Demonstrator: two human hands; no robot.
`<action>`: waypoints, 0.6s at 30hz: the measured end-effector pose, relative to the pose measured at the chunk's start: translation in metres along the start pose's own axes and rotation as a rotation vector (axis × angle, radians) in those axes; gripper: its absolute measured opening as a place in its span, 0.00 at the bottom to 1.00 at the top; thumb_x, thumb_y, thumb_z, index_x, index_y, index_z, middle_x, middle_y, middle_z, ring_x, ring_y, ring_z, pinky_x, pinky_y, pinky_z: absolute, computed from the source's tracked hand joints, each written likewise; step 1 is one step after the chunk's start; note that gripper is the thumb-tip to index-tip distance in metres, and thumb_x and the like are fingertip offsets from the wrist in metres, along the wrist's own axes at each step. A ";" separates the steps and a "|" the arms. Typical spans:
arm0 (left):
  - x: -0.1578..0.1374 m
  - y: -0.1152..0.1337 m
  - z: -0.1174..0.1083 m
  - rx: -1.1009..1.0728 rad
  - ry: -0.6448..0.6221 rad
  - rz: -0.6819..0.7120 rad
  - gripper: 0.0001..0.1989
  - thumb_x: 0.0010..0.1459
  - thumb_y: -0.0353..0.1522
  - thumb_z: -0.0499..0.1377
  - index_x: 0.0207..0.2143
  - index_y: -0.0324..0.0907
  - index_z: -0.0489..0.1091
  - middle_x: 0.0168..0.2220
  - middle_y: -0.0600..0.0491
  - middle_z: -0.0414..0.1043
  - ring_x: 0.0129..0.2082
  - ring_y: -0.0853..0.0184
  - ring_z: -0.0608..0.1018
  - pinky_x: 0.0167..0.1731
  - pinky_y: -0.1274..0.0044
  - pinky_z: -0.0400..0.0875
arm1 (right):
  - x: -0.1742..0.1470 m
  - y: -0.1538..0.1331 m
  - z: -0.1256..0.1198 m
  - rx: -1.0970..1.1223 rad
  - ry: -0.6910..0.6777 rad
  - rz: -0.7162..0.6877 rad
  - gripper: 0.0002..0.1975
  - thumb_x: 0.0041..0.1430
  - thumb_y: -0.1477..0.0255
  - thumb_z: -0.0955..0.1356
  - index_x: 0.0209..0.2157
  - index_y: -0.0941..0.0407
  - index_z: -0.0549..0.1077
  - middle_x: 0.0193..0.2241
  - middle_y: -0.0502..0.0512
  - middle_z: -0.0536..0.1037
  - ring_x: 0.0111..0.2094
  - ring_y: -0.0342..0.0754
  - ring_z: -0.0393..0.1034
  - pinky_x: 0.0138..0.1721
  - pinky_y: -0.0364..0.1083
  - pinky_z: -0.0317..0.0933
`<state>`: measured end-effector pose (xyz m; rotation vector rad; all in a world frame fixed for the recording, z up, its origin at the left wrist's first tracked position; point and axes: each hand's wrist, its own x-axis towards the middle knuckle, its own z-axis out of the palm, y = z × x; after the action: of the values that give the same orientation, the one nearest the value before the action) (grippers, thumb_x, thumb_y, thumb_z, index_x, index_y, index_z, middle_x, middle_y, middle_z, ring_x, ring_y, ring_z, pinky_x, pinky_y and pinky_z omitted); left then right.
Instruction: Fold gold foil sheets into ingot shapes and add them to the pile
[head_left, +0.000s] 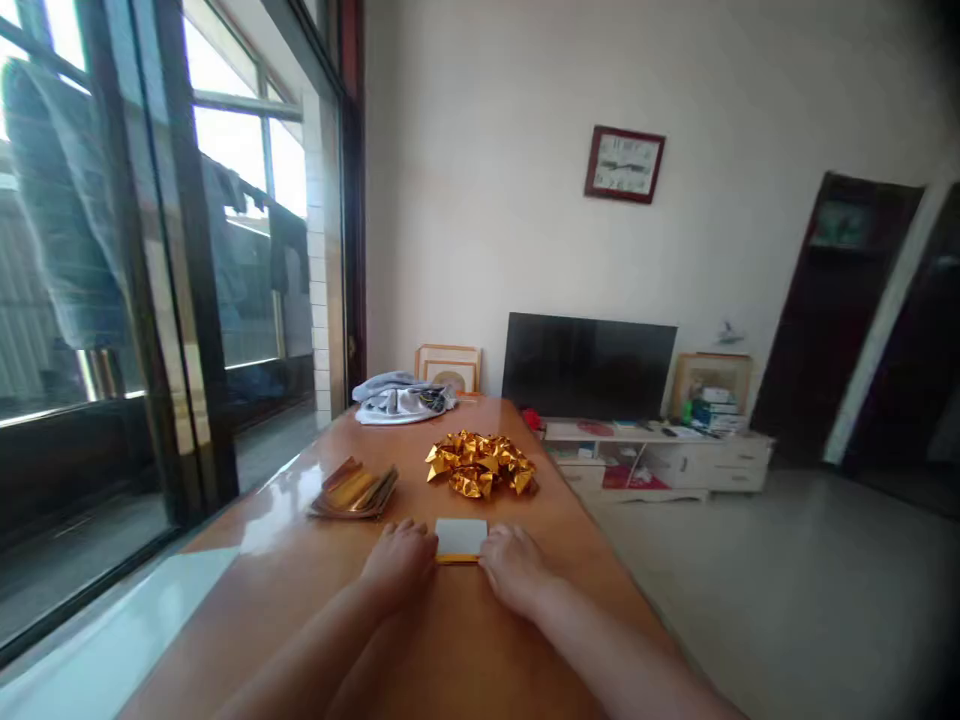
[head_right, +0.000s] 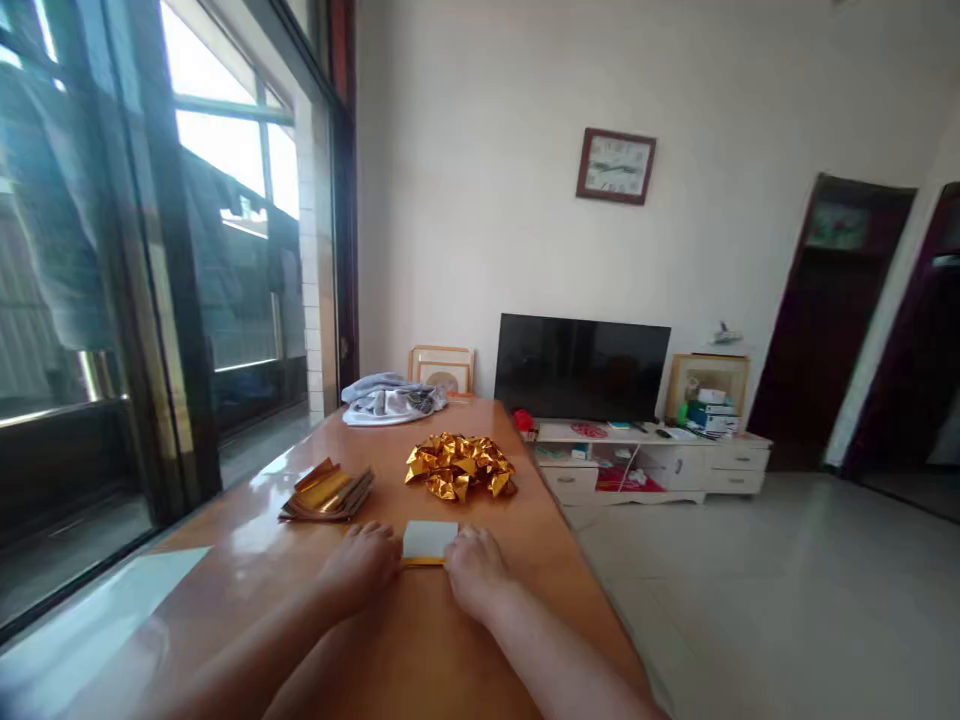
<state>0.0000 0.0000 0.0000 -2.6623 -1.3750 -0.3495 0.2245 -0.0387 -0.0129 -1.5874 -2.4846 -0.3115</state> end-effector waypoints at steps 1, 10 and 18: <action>0.001 0.000 0.000 0.000 0.001 0.002 0.10 0.61 0.34 0.54 0.32 0.43 0.74 0.39 0.45 0.75 0.41 0.56 0.73 0.39 0.67 0.59 | 0.000 0.000 0.001 -0.003 0.003 0.007 0.14 0.66 0.73 0.61 0.41 0.61 0.79 0.40 0.65 0.80 0.46 0.57 0.69 0.47 0.52 0.61; -0.004 0.009 -0.009 -0.035 0.064 0.085 0.07 0.60 0.36 0.57 0.34 0.45 0.74 0.40 0.48 0.73 0.44 0.56 0.72 0.43 0.66 0.58 | -0.004 0.004 -0.001 0.034 0.023 0.031 0.12 0.67 0.74 0.61 0.40 0.58 0.77 0.40 0.62 0.79 0.46 0.55 0.68 0.47 0.50 0.60; -0.002 0.016 -0.014 0.020 0.110 0.154 0.14 0.68 0.34 0.51 0.31 0.43 0.72 0.36 0.47 0.73 0.40 0.59 0.70 0.44 0.67 0.56 | -0.008 0.008 -0.007 0.114 0.075 0.086 0.14 0.70 0.72 0.60 0.37 0.55 0.75 0.38 0.58 0.79 0.43 0.52 0.69 0.45 0.48 0.59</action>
<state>0.0100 -0.0136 0.0128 -2.6668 -1.1287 -0.4546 0.2353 -0.0448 -0.0076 -1.6003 -2.3269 -0.2097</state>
